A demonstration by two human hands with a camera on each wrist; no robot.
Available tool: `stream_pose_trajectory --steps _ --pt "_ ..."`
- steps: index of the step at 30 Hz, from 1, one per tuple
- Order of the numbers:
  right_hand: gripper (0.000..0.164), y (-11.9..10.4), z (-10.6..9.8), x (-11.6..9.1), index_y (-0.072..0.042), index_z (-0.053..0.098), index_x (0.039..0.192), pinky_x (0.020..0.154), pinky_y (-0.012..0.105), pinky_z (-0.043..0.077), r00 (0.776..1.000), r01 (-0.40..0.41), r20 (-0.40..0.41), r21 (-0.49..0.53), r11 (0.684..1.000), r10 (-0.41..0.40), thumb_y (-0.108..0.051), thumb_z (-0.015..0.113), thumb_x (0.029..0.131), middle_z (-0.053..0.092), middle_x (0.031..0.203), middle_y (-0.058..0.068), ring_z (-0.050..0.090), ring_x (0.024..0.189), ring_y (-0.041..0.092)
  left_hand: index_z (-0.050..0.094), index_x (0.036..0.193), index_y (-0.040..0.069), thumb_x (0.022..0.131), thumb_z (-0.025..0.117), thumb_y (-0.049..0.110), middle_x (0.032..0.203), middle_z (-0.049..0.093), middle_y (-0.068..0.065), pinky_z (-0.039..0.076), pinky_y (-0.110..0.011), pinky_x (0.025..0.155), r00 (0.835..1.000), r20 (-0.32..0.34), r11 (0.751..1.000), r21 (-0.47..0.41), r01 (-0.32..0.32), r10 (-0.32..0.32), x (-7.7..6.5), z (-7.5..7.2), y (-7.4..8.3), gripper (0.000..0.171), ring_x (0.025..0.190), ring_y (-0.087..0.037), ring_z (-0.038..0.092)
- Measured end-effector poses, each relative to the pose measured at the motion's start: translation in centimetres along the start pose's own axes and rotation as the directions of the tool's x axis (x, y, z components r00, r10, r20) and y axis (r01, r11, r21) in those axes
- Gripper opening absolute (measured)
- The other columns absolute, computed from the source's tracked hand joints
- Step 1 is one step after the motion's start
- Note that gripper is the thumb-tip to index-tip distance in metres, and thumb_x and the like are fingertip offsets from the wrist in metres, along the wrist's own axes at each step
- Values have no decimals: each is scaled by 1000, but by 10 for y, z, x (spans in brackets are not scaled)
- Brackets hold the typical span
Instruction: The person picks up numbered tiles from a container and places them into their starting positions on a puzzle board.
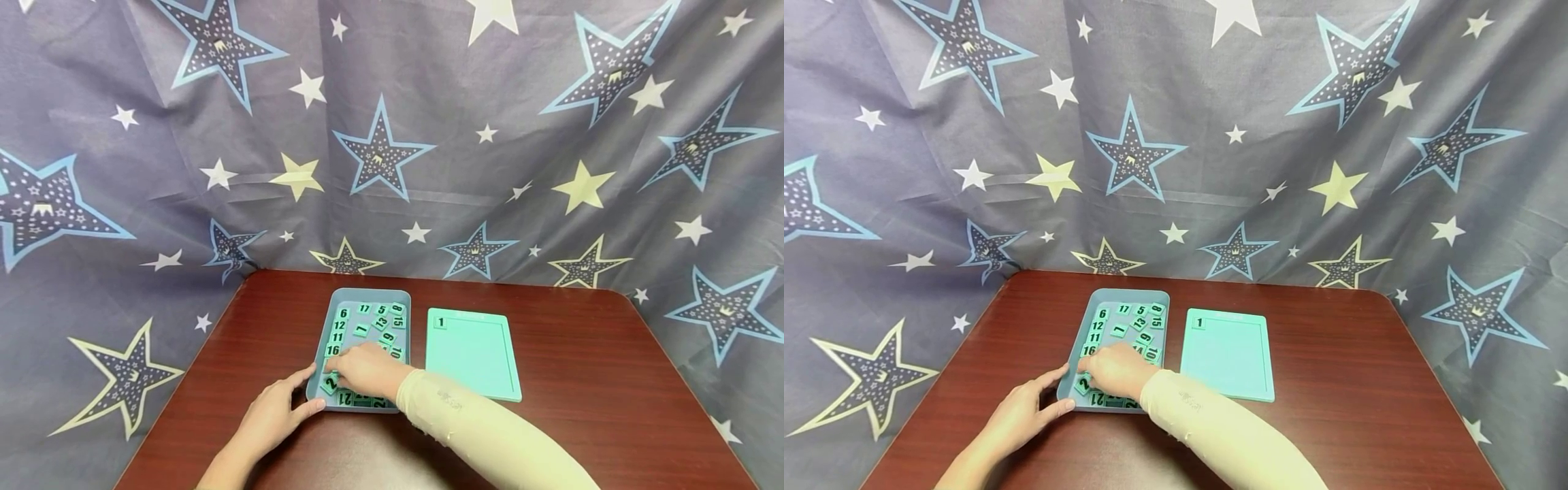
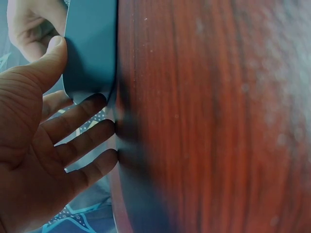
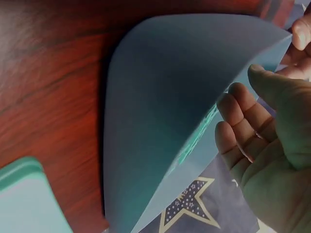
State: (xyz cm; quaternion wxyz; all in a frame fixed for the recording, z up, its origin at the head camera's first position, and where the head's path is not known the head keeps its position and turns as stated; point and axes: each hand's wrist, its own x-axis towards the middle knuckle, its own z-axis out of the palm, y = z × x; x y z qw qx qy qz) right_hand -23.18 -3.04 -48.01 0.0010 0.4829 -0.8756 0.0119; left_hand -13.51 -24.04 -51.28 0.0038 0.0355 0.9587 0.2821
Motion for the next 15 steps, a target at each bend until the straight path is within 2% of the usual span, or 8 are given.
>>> stream_pose_trajectory --steps 8,15 --pt "31 -5 10 5 -34 75 132 96 27 59 1000 -7 0 -63 998 7 -28 73 102 79 121 -15 75 106 3 61 153 19 92 82 50 137 72 -20 54 -64 99 1000 -17 1000 -3 0 0 -1 0 1 71 125 -43 68" --pt "28 -8 14 7 -39 76 125 90 26 59 999 21 -20 -177 984 -25 -30 77 98 80 113 -18 74 99 7 61 153 19 93 82 49 139 72 -19 54 -64 100 1000 -18 1000 -1 -1 1 0 -1 0 71 126 -43 68"
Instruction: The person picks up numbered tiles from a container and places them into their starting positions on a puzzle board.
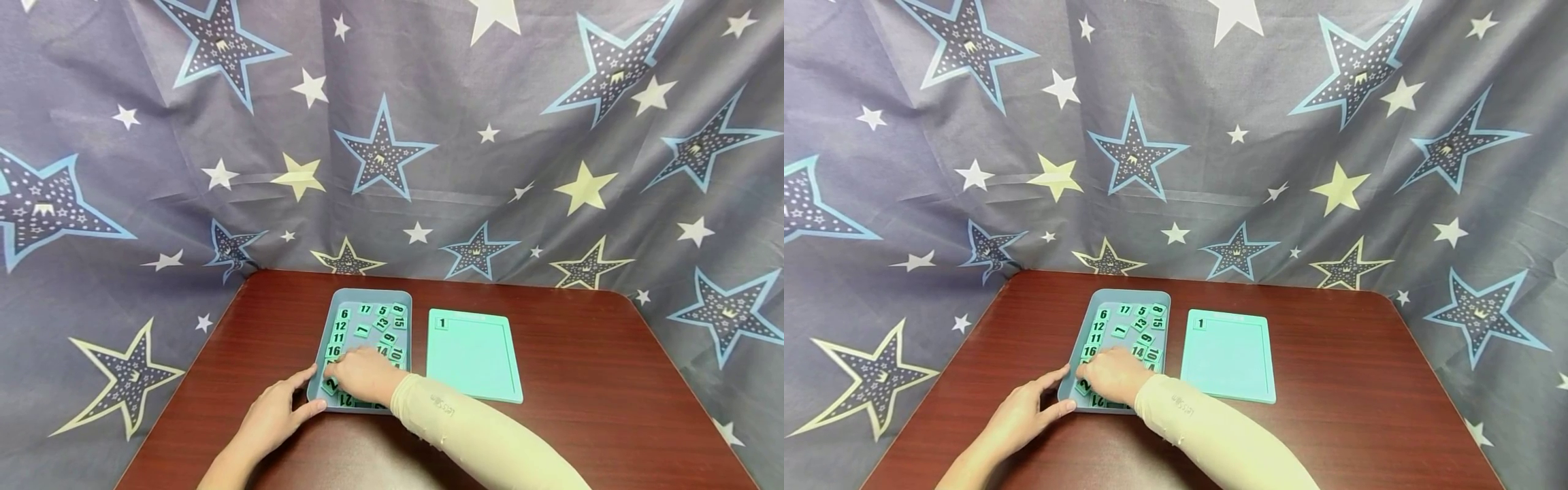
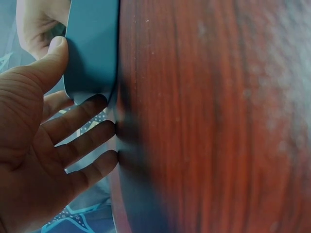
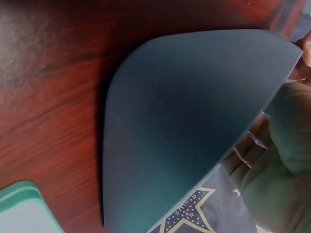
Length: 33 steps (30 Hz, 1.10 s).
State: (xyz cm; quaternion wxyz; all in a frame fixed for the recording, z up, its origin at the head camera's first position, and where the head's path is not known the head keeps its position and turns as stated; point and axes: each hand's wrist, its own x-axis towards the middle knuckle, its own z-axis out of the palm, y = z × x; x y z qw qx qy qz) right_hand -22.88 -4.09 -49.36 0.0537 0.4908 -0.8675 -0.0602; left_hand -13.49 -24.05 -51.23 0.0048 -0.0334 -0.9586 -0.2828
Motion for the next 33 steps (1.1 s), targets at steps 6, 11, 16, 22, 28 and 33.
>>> stream_pose_trajectory --steps 6,11,16,22,28,33 --pt "29 -5 0 3 -39 75 129 96 28 58 1000 -6 31 -19 1000 6 -26 64 106 80 118 -17 72 104 10 61 153 19 93 82 48 139 72 -18 54 -64 99 1000 2 1000 -6 4 -4 -2 1 0 70 125 -42 68" --pt "33 -8 0 4 -41 72 135 99 29 57 998 -9 63 -28 1000 11 -28 57 109 78 124 -16 71 111 11 61 154 19 93 82 49 140 71 -18 54 -64 99 1000 8 1000 -8 11 -11 -3 1 0 71 126 -43 67" --pt "32 -9 -2 3 -42 73 133 99 29 57 997 -13 82 -43 999 17 -30 55 109 78 124 -15 70 112 10 60 154 19 93 81 49 140 71 -18 54 -64 99 1000 12 1000 -9 12 -12 -3 2 0 71 126 -42 67" --pt "32 -9 -2 3 -42 73 134 99 29 58 996 -18 92 -44 999 22 -28 56 110 78 123 -14 71 113 10 60 154 19 93 81 49 142 71 -17 55 -64 99 1000 18 1000 -9 10 -10 -2 2 -1 71 126 -41 68" --pt "27 -3 -3 4 -35 74 131 100 31 58 991 -46 125 -25 999 49 -31 67 105 78 124 -13 72 116 9 60 154 17 94 81 48 143 70 -17 55 -63 99 1000 4 1000 -2 -6 6 1 1 -1 71 126 -41 68" --pt "17 1 -4 5 -30 76 116 97 30 59 986 -71 148 -5 997 71 -37 74 101 79 112 -12 73 110 9 60 154 18 93 81 48 142 70 -19 55 -64 99 1000 -2 1000 7 -1 1 1 1 -1 72 126 -42 68"
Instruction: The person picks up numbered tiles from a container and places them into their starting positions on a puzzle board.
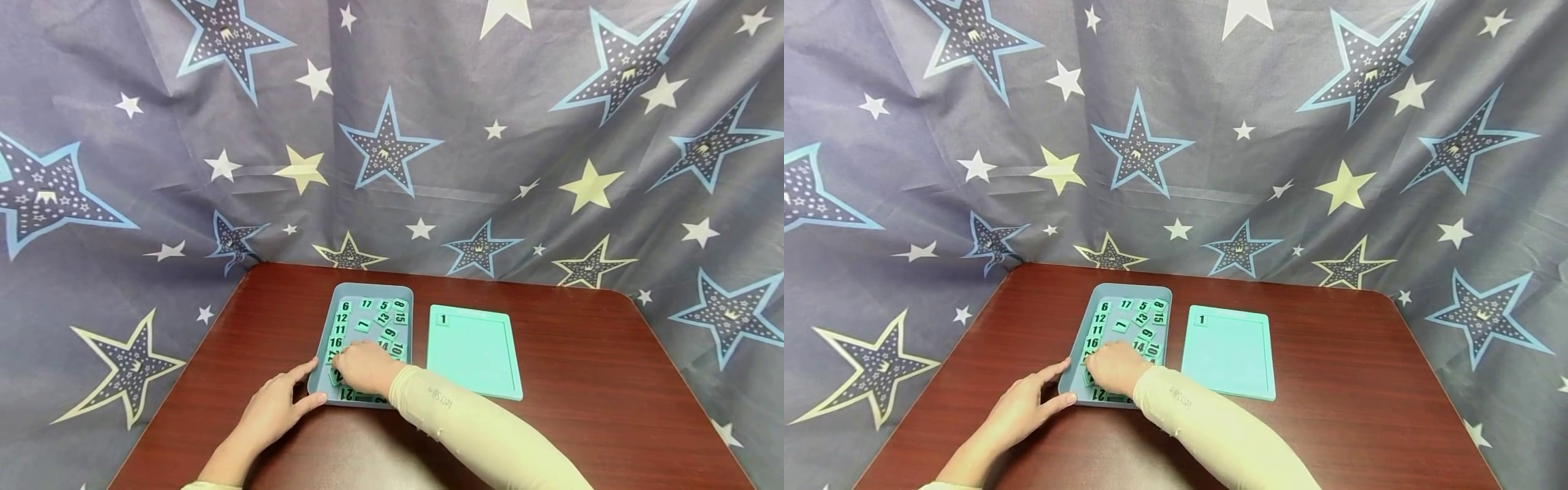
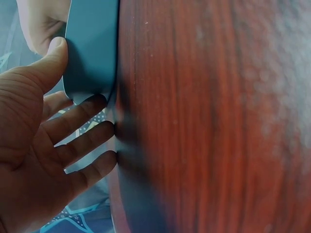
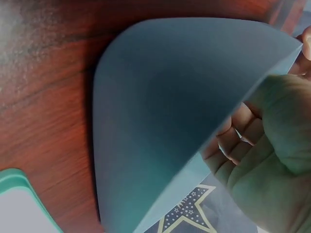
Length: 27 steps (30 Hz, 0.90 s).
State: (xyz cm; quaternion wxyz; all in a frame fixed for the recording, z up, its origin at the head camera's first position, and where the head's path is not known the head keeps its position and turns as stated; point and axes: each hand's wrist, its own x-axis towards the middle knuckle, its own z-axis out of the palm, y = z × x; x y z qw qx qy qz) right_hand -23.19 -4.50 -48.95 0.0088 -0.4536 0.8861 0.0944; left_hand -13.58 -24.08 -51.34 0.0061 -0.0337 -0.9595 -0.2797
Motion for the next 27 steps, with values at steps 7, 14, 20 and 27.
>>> stream_pose_trajectory --steps 7,14,20,27 --pt "14 9 4 -2 -25 78 108 88 29 61 999 6 -48 90 996 -1 -34 78 97 79 102 -10 75 97 9 60 154 18 93 81 50 142 70 -19 55 -63 99 1000 2 1000 1 2 -2 -1 -1 1 72 126 -41 68" --pt "31 23 3 -8 -26 78 120 88 28 62 992 -14 -119 129 992 29 -38 81 92 77 113 -9 73 102 9 60 155 19 93 80 53 143 70 -19 55 -63 99 1000 18 1000 1 11 -11 0 -1 2 73 126 -42 68" --pt "33 41 -2 -19 -19 75 121 93 32 61 973 -40 -212 219 975 88 -37 76 93 78 117 -6 74 108 14 59 156 20 93 80 53 144 69 -19 55 -63 100 999 21 999 -2 32 -32 0 -2 2 74 128 -41 67" --pt "36 70 -5 -48 -13 75 126 101 42 60 930 -49 -321 371 927 177 -32 74 96 78 125 3 72 120 23 58 156 20 93 80 55 144 69 -20 54 -63 101 999 31 999 0 34 -34 0 -1 4 75 128 -42 67"
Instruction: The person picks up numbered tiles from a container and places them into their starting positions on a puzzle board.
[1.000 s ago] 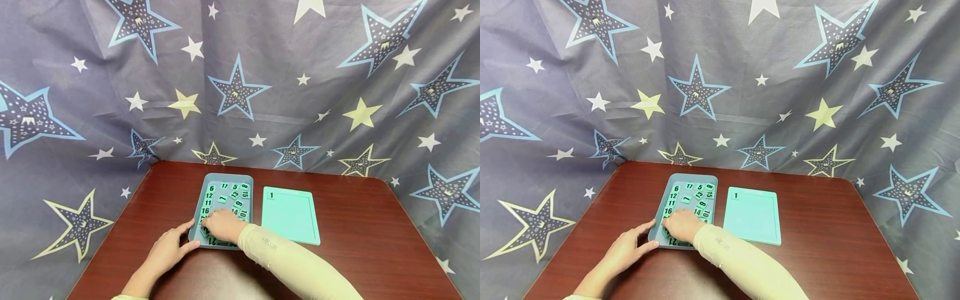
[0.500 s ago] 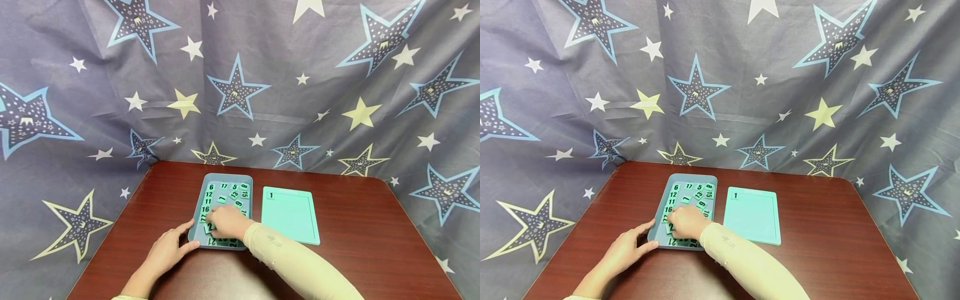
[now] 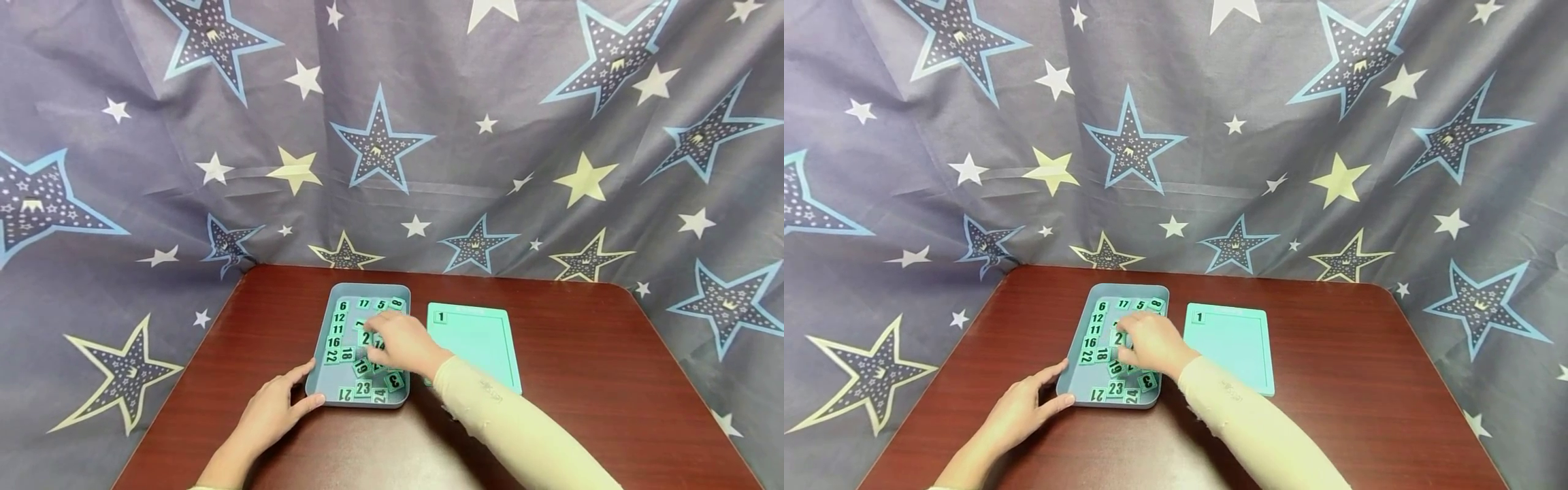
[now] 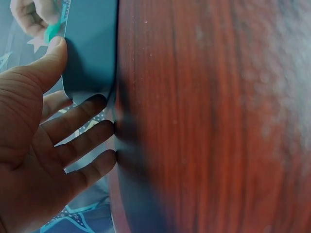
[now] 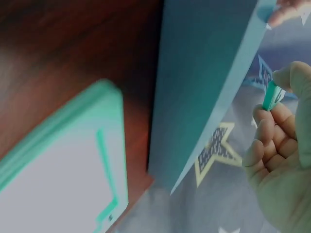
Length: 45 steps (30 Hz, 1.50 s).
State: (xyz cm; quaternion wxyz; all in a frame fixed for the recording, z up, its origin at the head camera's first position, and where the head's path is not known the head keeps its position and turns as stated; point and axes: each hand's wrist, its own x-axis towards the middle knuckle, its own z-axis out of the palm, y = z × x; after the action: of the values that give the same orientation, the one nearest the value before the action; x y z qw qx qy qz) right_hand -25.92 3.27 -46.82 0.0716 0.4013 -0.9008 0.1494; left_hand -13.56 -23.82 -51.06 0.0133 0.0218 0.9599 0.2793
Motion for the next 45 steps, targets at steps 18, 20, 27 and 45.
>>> stream_pose_trajectory --steps 18,20,27,45 --pt "32 136 -17 -100 -9 78 118 81 50 62 940 -333 -80 7 943 332 -23 83 90 77 106 8 76 97 28 58 157 20 93 80 54 144 68 -20 54 -63 100 1000 8 1000 8 8 -8 0 -3 3 76 128 -42 66" --pt "31 140 -15 -102 -10 78 117 79 51 62 933 -354 -64 -11 935 353 -23 84 89 76 103 7 75 94 27 58 156 20 92 81 54 144 68 -20 54 -63 100 1000 6 1000 8 5 -5 0 -3 3 76 128 -42 67" --pt "29 145 -8 -94 -10 78 117 78 47 61 919 -391 31 -44 919 392 -24 81 91 76 98 7 73 91 24 58 156 20 93 81 53 145 69 -18 54 -63 101 1000 -10 1000 6 -5 5 0 0 0 75 127 -41 67" --pt "12 135 7 -80 -13 84 104 71 44 63 901 -429 -100 -66 901 421 -10 77 95 83 105 7 78 89 27 58 156 21 93 80 53 146 68 -17 54 -63 101 1000 -6 1000 6 -2 2 -2 -1 1 74 128 -40 67"
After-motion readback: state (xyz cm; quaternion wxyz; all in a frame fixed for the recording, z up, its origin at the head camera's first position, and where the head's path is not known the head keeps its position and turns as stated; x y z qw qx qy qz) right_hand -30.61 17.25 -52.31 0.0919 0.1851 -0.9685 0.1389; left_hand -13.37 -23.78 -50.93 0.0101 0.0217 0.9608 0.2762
